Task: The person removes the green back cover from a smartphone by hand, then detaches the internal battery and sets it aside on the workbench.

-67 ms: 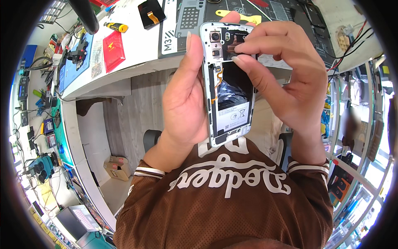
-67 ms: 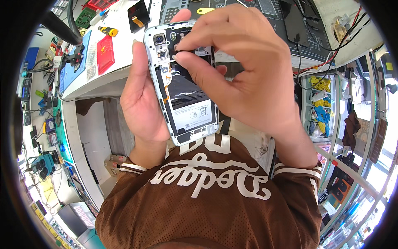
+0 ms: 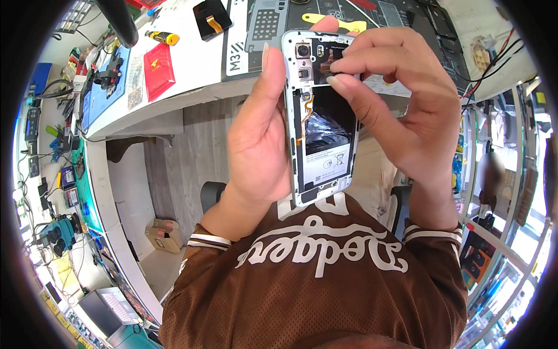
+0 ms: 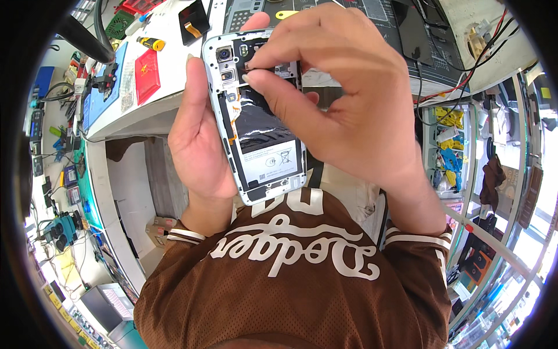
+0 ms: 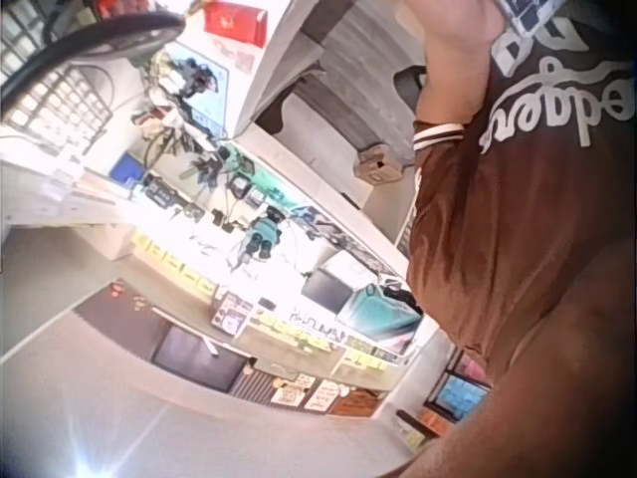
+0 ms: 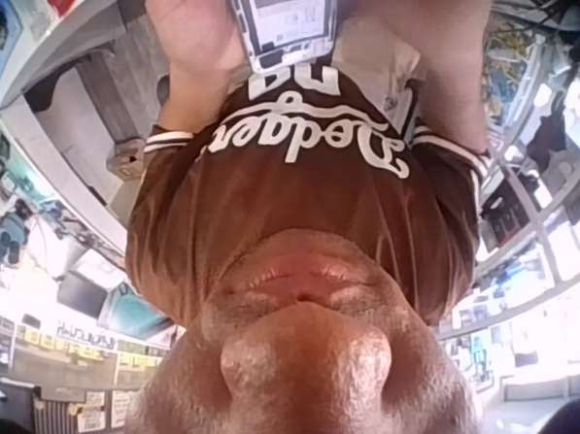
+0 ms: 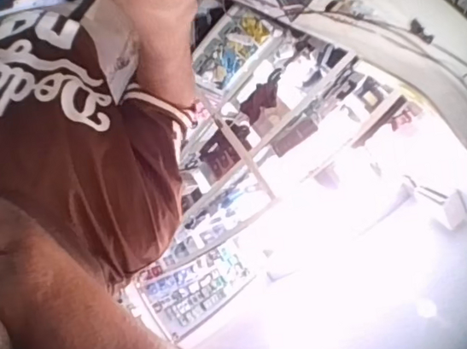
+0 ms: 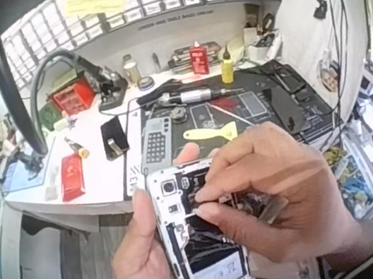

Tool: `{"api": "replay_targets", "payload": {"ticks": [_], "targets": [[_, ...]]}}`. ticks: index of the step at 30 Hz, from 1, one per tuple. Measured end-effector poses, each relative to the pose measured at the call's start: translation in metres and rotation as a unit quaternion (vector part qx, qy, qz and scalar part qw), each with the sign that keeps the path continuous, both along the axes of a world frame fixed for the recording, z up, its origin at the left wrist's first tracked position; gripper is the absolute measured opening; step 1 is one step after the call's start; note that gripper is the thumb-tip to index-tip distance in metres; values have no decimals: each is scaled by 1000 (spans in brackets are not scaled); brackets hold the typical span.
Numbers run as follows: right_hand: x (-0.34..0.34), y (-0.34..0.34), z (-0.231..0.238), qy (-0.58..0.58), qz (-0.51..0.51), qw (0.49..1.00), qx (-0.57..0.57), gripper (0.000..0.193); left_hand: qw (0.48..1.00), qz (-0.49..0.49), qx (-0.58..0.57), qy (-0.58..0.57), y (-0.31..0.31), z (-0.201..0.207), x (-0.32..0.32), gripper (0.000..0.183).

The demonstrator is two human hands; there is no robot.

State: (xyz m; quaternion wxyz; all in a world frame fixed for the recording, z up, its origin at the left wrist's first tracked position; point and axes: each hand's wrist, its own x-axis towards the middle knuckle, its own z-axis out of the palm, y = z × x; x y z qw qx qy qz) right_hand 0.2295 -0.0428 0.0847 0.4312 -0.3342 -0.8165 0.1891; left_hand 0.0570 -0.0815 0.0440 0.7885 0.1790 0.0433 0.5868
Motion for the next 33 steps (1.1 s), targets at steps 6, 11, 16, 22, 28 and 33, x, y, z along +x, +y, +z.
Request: {"api": "replay_targets", "payload": {"ticks": [6, 11, 16, 22, 28, 33], "targets": [[-3, 14, 13, -30, -18, 999, -36, 8, 999, -22, -34, 36, 7, 2, -3, 66], [4, 30, 23, 46, 61, 970, -230, 8, 991, -66, -104, 54, 9, -1, -8, 73], [0, 27, 18, 16, 1, 966, -258, 15, 975, -43, -167, 136, 8, 15, -1, 75], [-6, 24, 37, -12, -10, 953, -304, 19, 978, -28, -176, 106, 6, 17, 1, 77], [6, 30, 0, 134, 55, 954, -264, 22, 978, -37, -192, 77, 7, 17, -1, 76], [27, 31, 10, 175, 110, 908, -363, 33, 988, -23, -146, 39, 7, 15, 0, 71]]}}
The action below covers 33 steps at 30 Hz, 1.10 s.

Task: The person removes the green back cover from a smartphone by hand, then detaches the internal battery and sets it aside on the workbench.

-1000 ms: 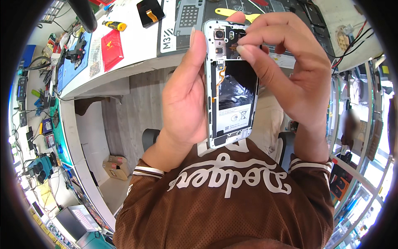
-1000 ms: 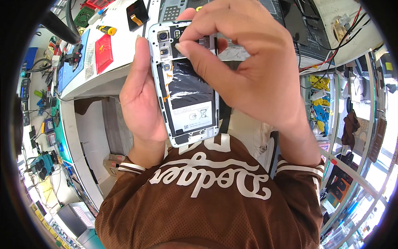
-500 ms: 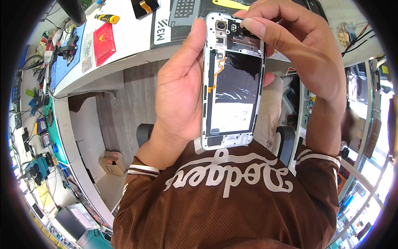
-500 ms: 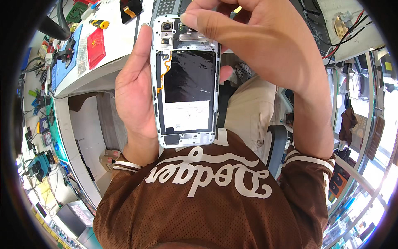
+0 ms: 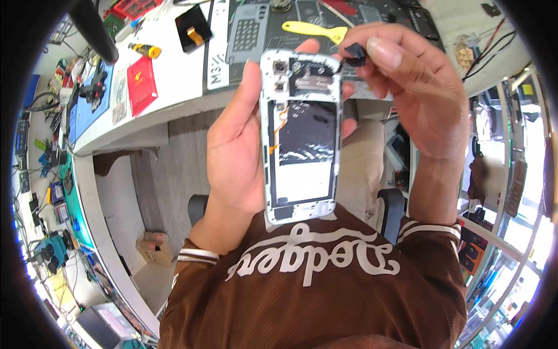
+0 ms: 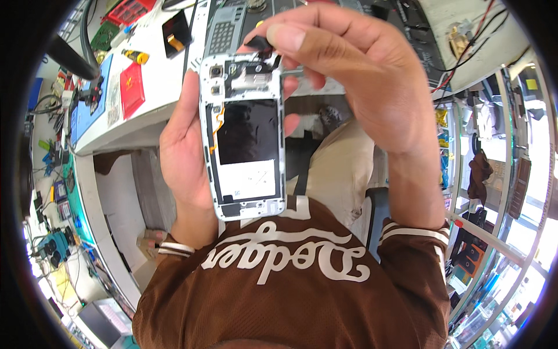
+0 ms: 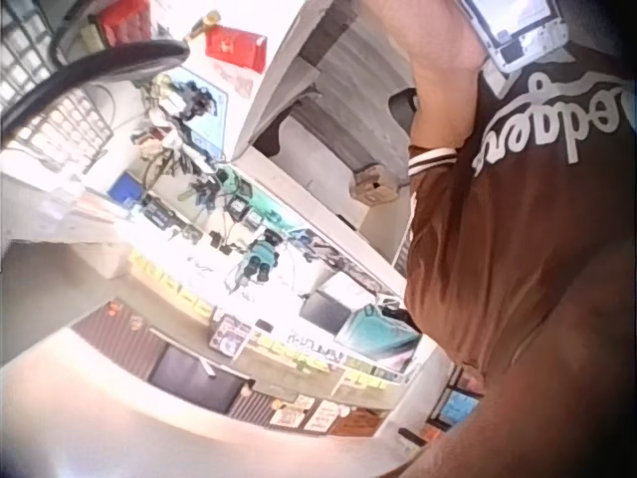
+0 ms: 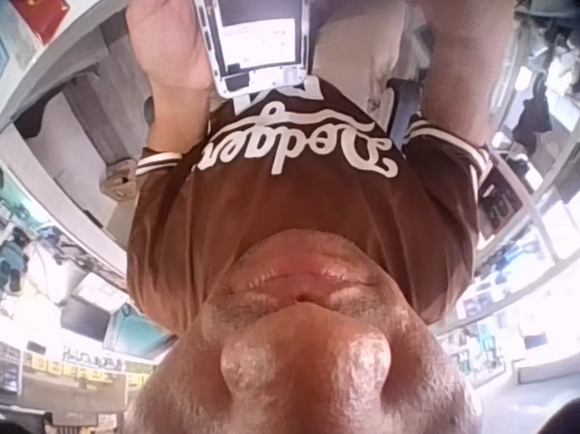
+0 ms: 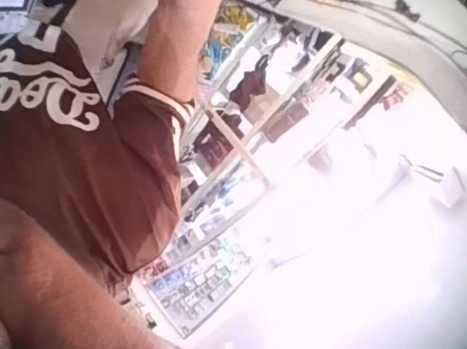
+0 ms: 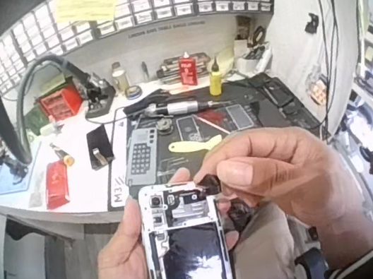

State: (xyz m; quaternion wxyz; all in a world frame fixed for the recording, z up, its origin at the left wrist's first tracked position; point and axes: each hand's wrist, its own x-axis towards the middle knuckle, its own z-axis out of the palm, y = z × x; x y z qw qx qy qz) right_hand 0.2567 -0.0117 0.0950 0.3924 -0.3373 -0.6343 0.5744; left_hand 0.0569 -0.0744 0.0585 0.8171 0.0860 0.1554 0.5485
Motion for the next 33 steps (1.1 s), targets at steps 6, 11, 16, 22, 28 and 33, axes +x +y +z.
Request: {"api": "replay_targets", "payload": {"ticks": [6, 11, 16, 22, 28, 33], "targets": [[4, -1, -7, 194, 57, 970, -134, 40, 998, -3, 44, -36, 4, -9, -6, 69], [5, -4, -28, 345, 105, 914, -187, 39, 998, 5, 54, -42, 3, -10, -5, 67], [5, -3, -49, 479, 186, 832, -209, 40, 998, 21, 50, -35, 1, -10, -4, 66], [0, -8, -54, 541, 226, 777, -230, 42, 998, 28, 53, -33, -1, -14, -5, 66], [-5, -10, -56, 560, 252, 752, -240, 46, 997, 27, 63, -41, -3, -17, -8, 67], [-9, -10, -55, 564, 248, 745, -257, 46, 994, 33, 89, -62, -5, -20, -12, 69]]}}
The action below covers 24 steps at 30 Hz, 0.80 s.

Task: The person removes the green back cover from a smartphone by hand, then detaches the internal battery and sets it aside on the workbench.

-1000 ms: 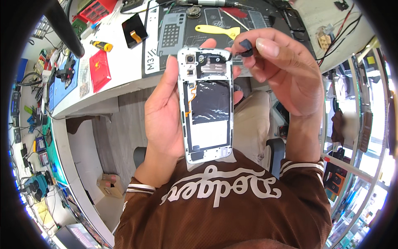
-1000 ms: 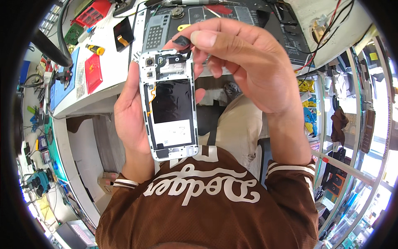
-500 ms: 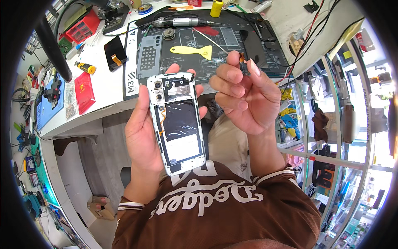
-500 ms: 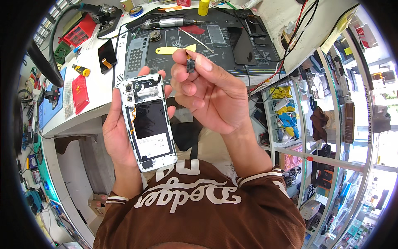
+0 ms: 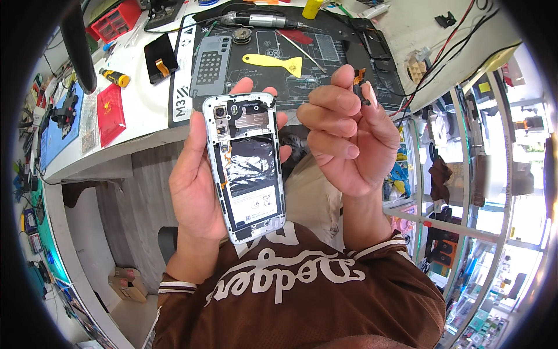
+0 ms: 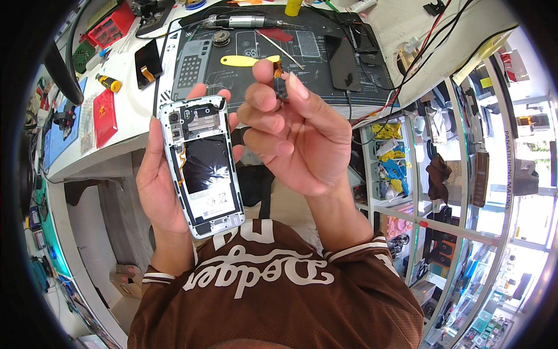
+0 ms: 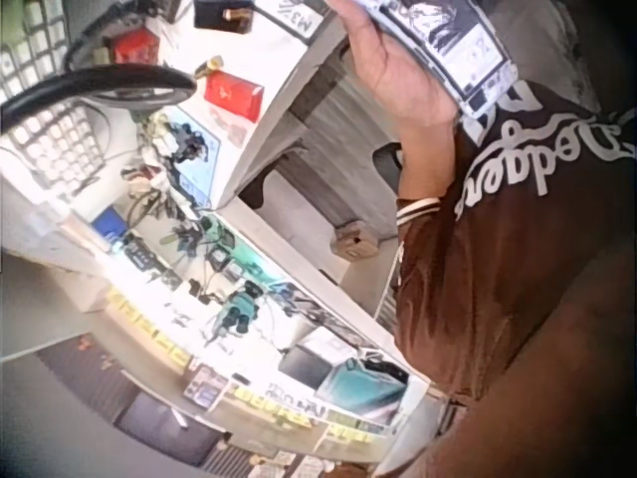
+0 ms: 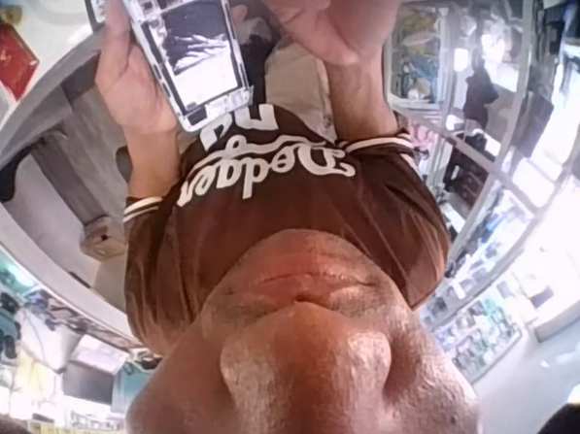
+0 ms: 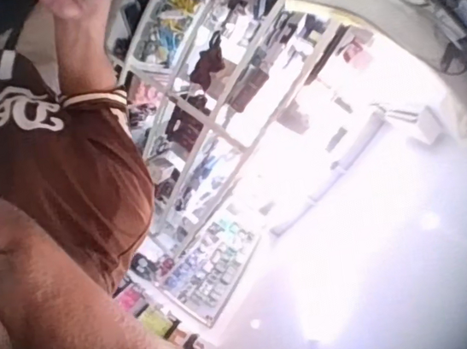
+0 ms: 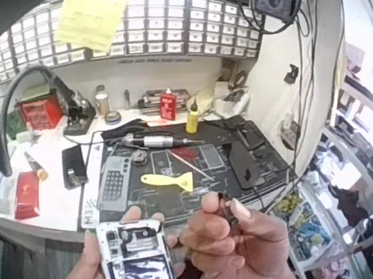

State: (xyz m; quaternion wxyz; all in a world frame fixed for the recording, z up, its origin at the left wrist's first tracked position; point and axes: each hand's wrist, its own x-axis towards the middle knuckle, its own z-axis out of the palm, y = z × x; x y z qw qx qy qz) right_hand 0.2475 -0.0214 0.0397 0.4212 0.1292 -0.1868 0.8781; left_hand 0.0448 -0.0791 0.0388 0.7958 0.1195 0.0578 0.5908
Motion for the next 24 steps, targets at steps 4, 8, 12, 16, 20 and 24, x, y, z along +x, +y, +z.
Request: {"api": "replay_targets", "payload": {"ticks": [4, 8, 12, 16, 20, 24], "targets": [[-3, -2, 3, -12, -1, 1000, -23, 41, 999, 20, 31, -6, -4, 1, 3, 73], [-9, -10, 9, -77, -46, 995, -44, 38, 997, 36, 51, 48, -7, 1, 3, 77], [-10, -13, 9, -148, -89, 984, -31, 36, 988, 56, 85, 120, -6, -2, 1, 81], [-7, -16, 16, -278, -118, 951, -61, 33, 974, 67, 152, 155, -5, -9, -4, 85], [-8, -17, 27, -419, -136, 896, -60, 28, 956, 29, 220, 190, -1, -17, -16, 93], [-4, -14, 36, -491, -102, 865, -24, 27, 950, -24, 242, 195, 0, -21, -21, 102]]}}
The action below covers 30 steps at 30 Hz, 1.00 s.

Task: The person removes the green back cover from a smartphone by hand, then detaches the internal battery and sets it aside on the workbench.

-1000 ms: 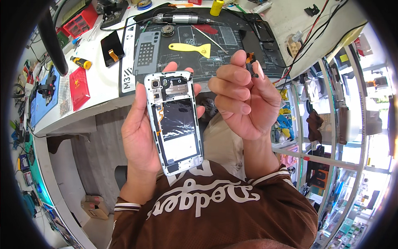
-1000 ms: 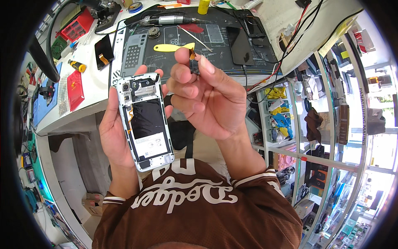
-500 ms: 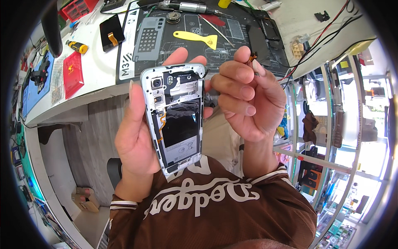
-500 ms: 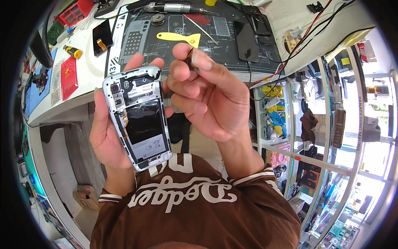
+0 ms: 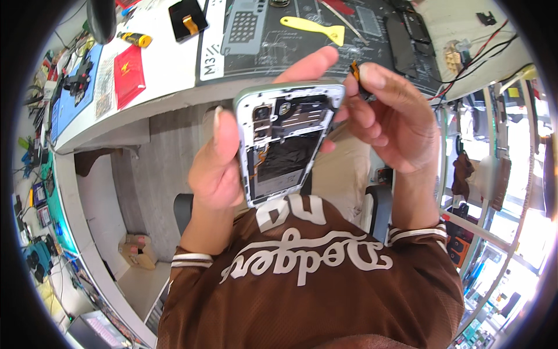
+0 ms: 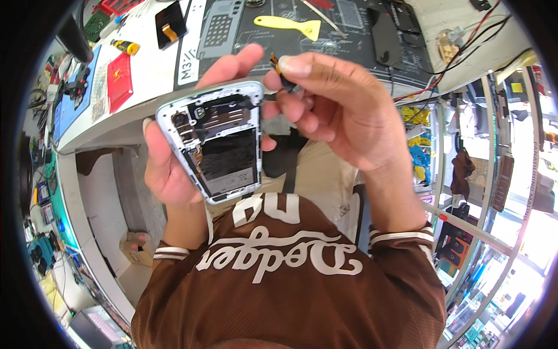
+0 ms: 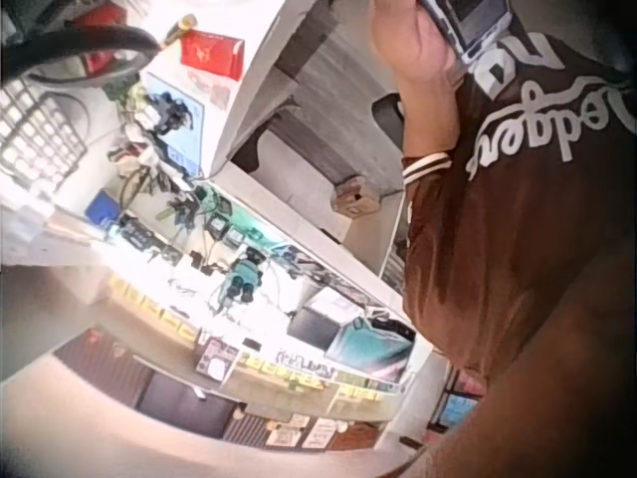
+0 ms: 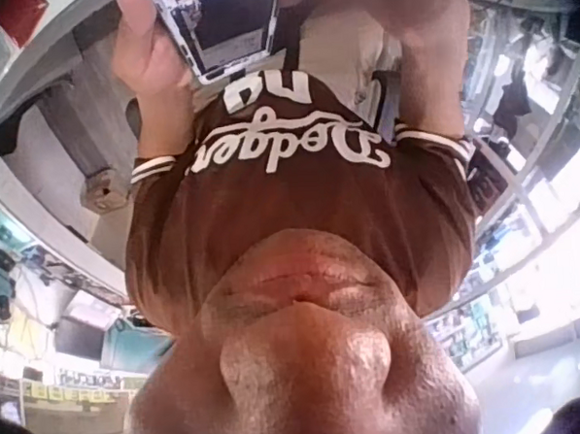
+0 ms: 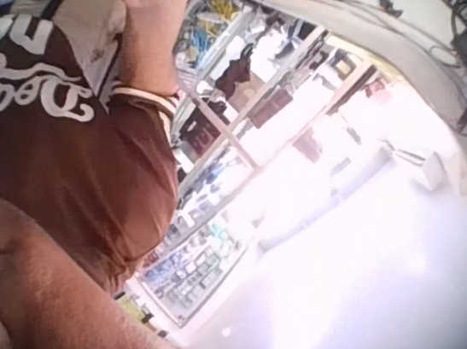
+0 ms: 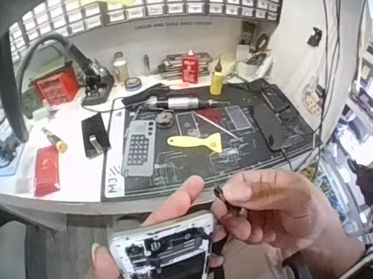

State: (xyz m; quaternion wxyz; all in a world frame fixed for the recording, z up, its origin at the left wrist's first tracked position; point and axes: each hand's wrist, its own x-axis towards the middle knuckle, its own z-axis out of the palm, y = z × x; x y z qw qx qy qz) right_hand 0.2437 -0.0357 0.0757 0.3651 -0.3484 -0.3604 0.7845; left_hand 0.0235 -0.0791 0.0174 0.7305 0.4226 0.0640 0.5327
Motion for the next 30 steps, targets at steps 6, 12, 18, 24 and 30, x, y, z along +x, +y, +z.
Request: {"api": "replay_targets", "payload": {"ticks": [6, 12, 18, 24, 30], "targets": [[-3, 12, 5, -132, 63, 988, 57, 33, 997, -40, -63, 12, -2, -3, -3, 110], [-4, 25, -6, -140, 48, 987, 57, 35, 988, -54, -130, -64, -2, -5, -2, 105], [4, 36, -11, -118, 92, 985, 90, 36, 961, -58, -229, -146, -5, 8, -1, 86], [-8, 37, 0, -157, 34, 984, 76, 47, 942, -81, -209, -248, 1, 2, 1, 80], [-5, 46, -4, -83, 93, 985, 115, 46, 940, -125, -133, -289, 14, -16, 4, 84]]}}
